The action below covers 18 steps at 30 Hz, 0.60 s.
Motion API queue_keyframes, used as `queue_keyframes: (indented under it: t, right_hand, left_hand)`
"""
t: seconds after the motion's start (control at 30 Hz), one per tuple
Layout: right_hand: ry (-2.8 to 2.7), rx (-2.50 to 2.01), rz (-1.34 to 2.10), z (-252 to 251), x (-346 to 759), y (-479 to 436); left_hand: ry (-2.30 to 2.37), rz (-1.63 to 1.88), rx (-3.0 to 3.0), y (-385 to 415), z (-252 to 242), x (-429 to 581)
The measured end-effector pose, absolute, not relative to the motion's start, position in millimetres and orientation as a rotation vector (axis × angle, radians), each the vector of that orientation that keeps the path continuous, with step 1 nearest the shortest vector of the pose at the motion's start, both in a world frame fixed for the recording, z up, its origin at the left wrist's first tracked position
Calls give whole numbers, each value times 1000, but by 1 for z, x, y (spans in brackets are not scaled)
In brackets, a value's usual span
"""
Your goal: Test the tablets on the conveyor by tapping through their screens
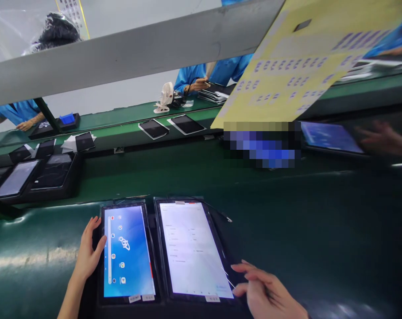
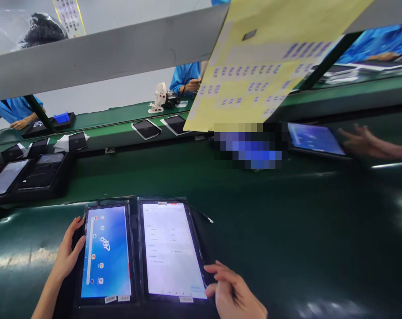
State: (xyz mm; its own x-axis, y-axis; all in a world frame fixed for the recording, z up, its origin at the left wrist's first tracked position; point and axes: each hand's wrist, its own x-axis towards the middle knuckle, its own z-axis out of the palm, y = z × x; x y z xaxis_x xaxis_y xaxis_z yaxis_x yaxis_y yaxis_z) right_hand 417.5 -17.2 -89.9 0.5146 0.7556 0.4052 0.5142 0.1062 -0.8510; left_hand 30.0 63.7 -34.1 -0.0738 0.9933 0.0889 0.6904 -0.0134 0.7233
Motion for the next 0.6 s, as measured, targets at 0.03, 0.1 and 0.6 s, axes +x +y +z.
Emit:
queue_keyframes:
  t: [0.03,0.1,0.6]
  right_hand:
    - [-1105,-1570,250,-91,419,-16]
    - [-1090,-1627,183,-92,421,-12]
    - [-1264,-1428,77,-82,420,11]
  left_hand:
    - [1809,871,1743,64,-34,30]
    - [1809,877,1740,64,-33,31]
    - [1831,953,1783,78,-52,15]
